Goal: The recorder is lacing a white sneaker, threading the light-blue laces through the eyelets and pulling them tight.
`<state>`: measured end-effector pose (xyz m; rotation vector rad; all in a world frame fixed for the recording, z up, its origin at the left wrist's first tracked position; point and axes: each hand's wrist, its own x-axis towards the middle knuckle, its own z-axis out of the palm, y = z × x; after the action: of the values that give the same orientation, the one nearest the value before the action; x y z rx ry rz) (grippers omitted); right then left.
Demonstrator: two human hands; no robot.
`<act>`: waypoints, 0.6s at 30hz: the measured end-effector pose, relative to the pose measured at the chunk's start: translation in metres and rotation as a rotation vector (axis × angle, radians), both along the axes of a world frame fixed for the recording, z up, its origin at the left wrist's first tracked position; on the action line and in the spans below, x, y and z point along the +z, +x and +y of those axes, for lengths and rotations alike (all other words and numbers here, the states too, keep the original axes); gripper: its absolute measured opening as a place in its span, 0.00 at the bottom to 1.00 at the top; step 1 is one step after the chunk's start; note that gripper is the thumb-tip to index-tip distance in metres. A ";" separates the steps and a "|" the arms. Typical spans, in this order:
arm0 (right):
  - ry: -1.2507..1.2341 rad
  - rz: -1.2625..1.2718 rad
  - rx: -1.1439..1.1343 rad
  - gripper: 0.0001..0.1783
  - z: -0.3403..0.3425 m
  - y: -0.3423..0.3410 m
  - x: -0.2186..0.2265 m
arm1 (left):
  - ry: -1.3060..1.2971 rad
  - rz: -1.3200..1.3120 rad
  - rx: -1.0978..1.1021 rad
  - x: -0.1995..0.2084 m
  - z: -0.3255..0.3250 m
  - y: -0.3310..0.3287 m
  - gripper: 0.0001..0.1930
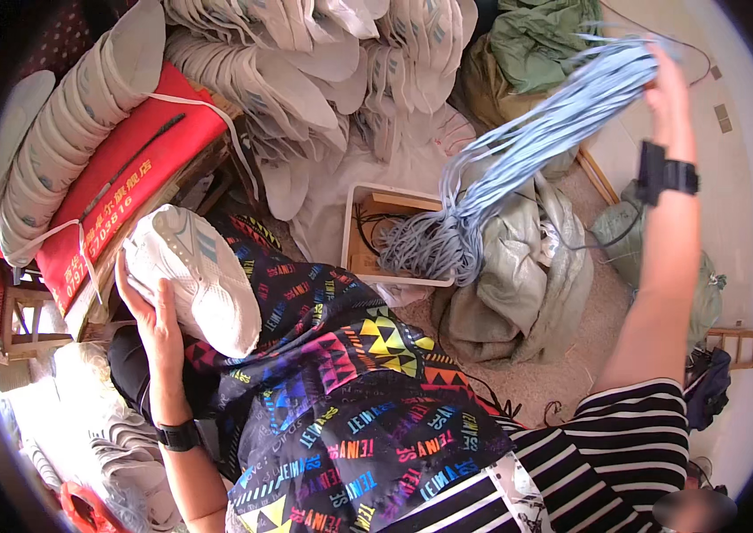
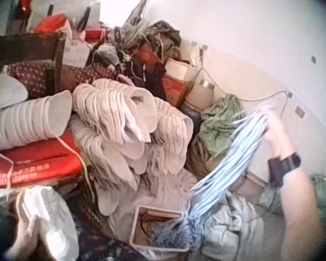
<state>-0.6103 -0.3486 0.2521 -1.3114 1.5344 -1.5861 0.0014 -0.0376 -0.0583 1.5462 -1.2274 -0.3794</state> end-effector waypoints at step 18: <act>0.624 0.245 0.856 0.34 0.095 0.302 -0.394 | 0.022 0.031 0.013 0.010 0.005 -0.006 0.36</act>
<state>-0.3080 -0.2537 -0.1423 -1.5018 1.1770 -0.3877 -0.0046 -0.0321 -0.0487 1.5612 -1.1922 -0.4085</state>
